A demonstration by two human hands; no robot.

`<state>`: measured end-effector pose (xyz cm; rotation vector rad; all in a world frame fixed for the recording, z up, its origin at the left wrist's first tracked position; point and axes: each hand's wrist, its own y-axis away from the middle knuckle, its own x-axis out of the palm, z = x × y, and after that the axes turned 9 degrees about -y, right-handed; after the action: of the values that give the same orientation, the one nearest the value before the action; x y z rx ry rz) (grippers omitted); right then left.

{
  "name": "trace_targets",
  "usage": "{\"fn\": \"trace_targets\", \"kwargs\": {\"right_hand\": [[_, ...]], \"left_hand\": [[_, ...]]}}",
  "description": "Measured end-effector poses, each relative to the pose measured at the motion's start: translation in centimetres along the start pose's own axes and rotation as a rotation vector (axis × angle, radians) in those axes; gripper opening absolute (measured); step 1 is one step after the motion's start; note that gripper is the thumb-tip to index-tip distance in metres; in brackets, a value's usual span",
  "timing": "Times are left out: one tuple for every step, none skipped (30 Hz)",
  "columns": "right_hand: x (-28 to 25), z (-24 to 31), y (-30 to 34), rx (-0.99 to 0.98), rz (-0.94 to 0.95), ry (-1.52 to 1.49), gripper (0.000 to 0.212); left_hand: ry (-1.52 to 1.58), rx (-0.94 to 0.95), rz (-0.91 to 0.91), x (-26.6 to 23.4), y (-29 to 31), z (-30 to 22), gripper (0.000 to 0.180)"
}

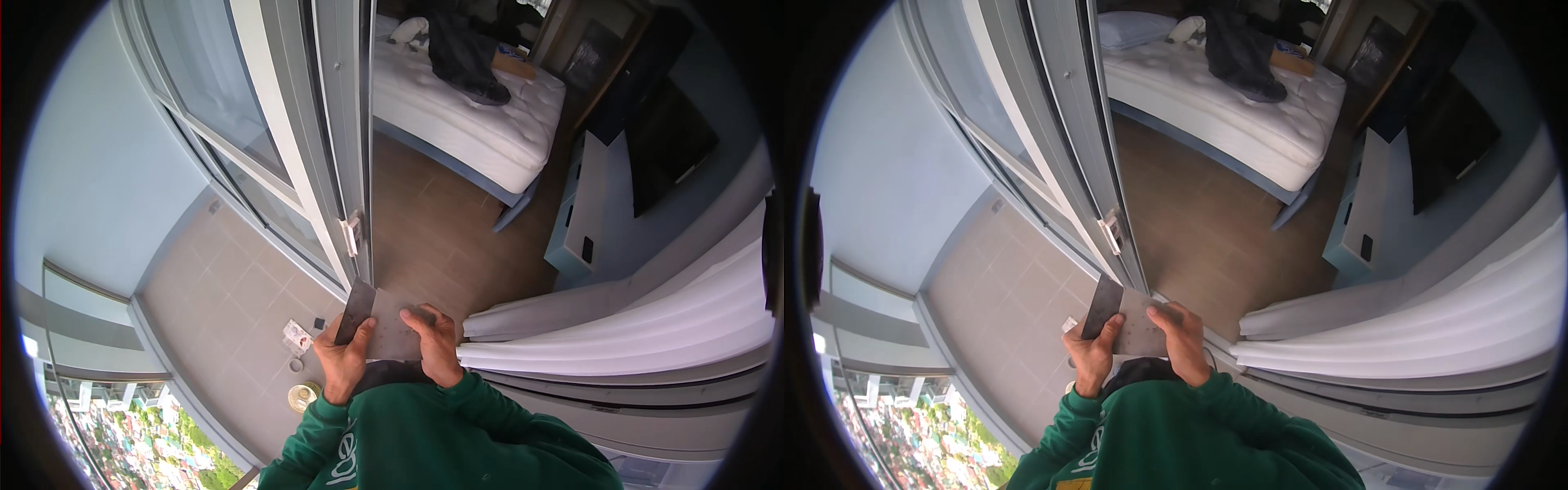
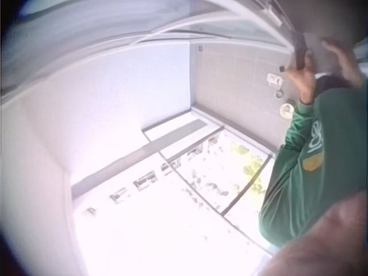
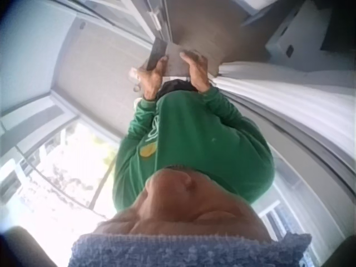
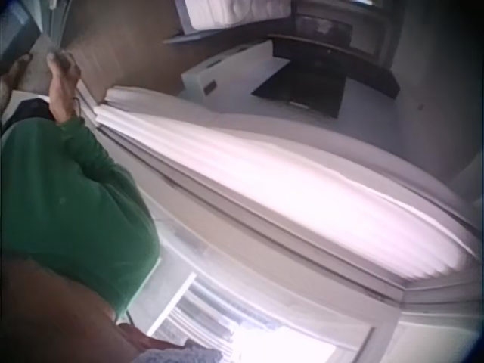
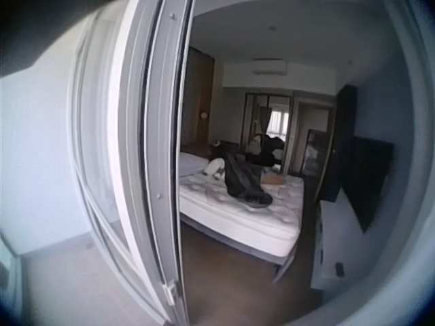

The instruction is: The person sands the bottom track of a sliding glass door frame using a sanding block. They repeatedly rub the sandpaper along the metal track, occasionally switching hands or adjusting the sanding block. The person also briefly handles a small piece of paper or label on the floor.

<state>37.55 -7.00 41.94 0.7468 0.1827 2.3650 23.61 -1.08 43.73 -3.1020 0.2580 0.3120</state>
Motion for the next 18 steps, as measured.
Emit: {"fn": "trace_targets", "kwargs": {"right_hand": [[0.1, 0.2, -0.1, 0.017, 0.0, 0.01, 0.012], [0.0, 0.2, -0.2, 0.016, 0.013, 0.005, 0.013], [-0.2, 0.2, -0.3, 0.015, 0.027, 0.001, 0.014], [-0.3, 0.1, -0.5, 0.015, 0.042, -0.003, 0.015], [-0.5, 0.1, -0.6, 0.017, 0.059, -0.002, 0.015], [-0.7, 0.0, -0.8, 0.02, 0.077, -0.001, 0.015], [-0.9, 0.0, -1.0, 0.022, 0.094, 0.0, 0.015], [-1.0, -0.1, -1.1, 0.018, 0.106, 0.004, 0.015], [-1.1, -0.1, -1.3, 0.015, 0.117, 0.009, 0.015], [-0.9, -0.2, -1.4, 0.015, 0.134, 0.009, 0.015], [-1.1, -0.1, -1.5, 0.007, 0.137, 0.023, 0.015], [-1.2, -0.1, -1.7, -0.001, 0.141, 0.036, 0.015], [-1.4, -0.1, -1.9, -0.009, 0.145, 0.05, 0.014], [-1.6, -0.2, -2.0, 0.0, 0.15, 0.056, 0.014], [-1.8, -0.3, -2.2, 0.009, 0.155, 0.062, 0.014], [-2.0, -0.3, -2.4, 0.017, 0.161, 0.068, 0.014], [-2.0, -0.2, -2.5, 0.02, 0.177, 0.096, 0.014], [-2.1, 0.1, -2.6, 0.023, 0.194, 0.125, 0.014]], "left_hand": [[-0.02, 0.033, 0.014, -0.2, 0.0, 0.0, 0.017], [-0.038, 0.066, 0.029, -0.4, 0.0, -0.1, 0.017], [-0.056, 0.1, 0.044, -0.5, 0.0, -0.1, 0.017], [-0.074, 0.125, 0.061, -0.6, -0.1, 0.0, 0.016], [-0.095, 0.15, 0.078, -0.8, -0.1, 0.0, 0.016], [-0.116, 0.174, 0.095, -1.0, -0.1, 0.1, 0.015], [-0.137, 0.185, 0.121, -1.2, -0.1, 0.0, 0.015], [-0.158, 0.196, 0.146, -1.4, -0.2, -0.3, 0.015], [-0.179, 0.207, 0.171, -1.6, -0.3, -0.5, 0.014], [-0.191, 0.209, 0.181, -1.9, -0.2, -0.6, 0.014], [-0.193, 0.212, 0.2, -1.9, -0.3, -0.6, 0.014], [-0.196, 0.214, 0.219, -1.9, -0.4, -0.5, 0.014], [-0.198, 0.208, 0.237, -1.8, -0.5, -0.4, 0.015], [-0.203, 0.201, 0.252, -1.8, -0.5, 0.0, 0.015], [-0.208, 0.195, 0.268, -1.8, -0.5, 0.2, 0.015], [-0.23, 0.187, 0.278, -1.8, -0.5, 0.2, 0.016], [-0.254, 0.179, 0.286, -1.9, -0.5, 0.2, 0.016], [-0.277, 0.171, 0.293, -1.9, -0.4, 0.2, 0.016]]}}
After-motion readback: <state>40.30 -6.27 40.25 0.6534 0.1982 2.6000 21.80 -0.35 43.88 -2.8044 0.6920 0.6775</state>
